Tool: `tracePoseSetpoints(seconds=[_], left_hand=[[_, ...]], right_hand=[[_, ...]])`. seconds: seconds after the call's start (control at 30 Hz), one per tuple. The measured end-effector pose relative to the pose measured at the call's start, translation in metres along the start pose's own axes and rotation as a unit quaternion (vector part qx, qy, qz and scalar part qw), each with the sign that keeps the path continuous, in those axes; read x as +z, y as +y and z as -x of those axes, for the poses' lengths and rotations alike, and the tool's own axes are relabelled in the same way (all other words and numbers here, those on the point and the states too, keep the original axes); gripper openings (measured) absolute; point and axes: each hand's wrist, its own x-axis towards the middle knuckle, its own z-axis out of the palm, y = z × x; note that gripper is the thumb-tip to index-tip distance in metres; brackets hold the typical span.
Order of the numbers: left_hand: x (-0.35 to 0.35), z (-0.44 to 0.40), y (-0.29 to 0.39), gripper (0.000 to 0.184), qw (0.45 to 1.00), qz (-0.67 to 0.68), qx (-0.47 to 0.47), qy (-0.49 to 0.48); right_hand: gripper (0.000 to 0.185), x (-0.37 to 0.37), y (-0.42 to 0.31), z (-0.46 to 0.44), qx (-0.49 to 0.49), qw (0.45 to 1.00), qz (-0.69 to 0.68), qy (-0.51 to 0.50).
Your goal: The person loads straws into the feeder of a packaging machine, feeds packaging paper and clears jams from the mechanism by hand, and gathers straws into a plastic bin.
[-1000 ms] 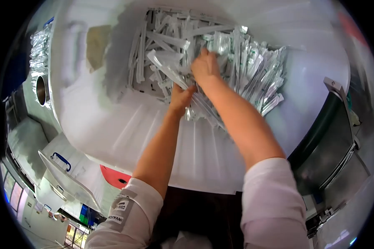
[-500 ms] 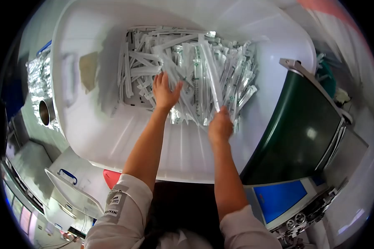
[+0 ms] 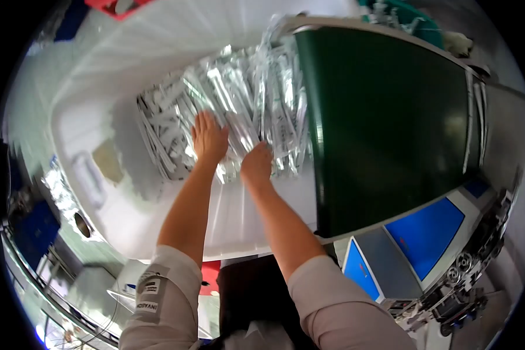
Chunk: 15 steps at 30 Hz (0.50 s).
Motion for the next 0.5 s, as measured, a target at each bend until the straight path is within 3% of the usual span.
tracePoseSetpoints(seconds=[0.03, 0.07, 0.13, 0.17, 0.27, 0.3, 0.33, 0.37, 0.4, 0.47, 0.5], left_hand=[[-0.002, 0.015, -0.009, 0.061, 0.997, 0.045, 0.033, 0.059], [-0.015, 0.039, -0.012, 0.057, 0.989, 0.092, 0.063, 0.092], [-0.038, 0.098, -0.023, 0.052, 0.976, 0.163, 0.093, 0.108], [-0.049, 0.134, -0.034, 0.048, 0.979, 0.172, 0.078, 0.071], [-0.074, 0.229, -0.078, 0.04, 0.986, 0.102, -0.004, -0.131], [-0.082, 0.253, -0.088, 0.038, 0.982, 0.059, -0.011, -0.18], [-0.092, 0.281, -0.087, 0.037, 0.996, 0.07, 0.053, -0.011], [-0.119, 0.302, -0.068, 0.038, 0.992, 0.019, 0.102, 0.066], [-0.119, 0.311, -0.065, 0.032, 0.947, -0.013, 0.178, 0.266], [-0.132, 0.304, -0.035, 0.03, 0.955, 0.019, 0.205, 0.214], [-0.135, 0.298, -0.017, 0.03, 0.972, 0.032, 0.191, 0.129]], right_hand=[[0.054, -0.027, -0.012, 0.026, -0.082, 0.987, 0.134, -0.022], [0.059, -0.005, 0.0, 0.04, -0.124, 0.981, 0.072, 0.131], [0.05, -0.044, 0.001, 0.095, -0.197, 0.973, -0.093, 0.082], [0.044, -0.061, 0.003, 0.124, -0.222, 0.962, -0.157, 0.033], [0.019, -0.122, 0.028, 0.211, -0.333, 0.923, -0.11, -0.16], [0.019, -0.134, 0.043, 0.232, -0.371, 0.901, -0.128, -0.185], [0.02, -0.142, 0.058, 0.247, -0.409, 0.892, -0.087, -0.174], [0.02, -0.154, 0.076, 0.261, -0.404, 0.893, -0.066, -0.186], [0.02, -0.172, 0.098, 0.275, -0.399, 0.895, -0.046, -0.195], [0.021, -0.205, 0.13, 0.289, -0.355, 0.921, -0.031, -0.156], [0.02, -0.217, 0.148, 0.291, -0.323, 0.937, -0.031, -0.129]])
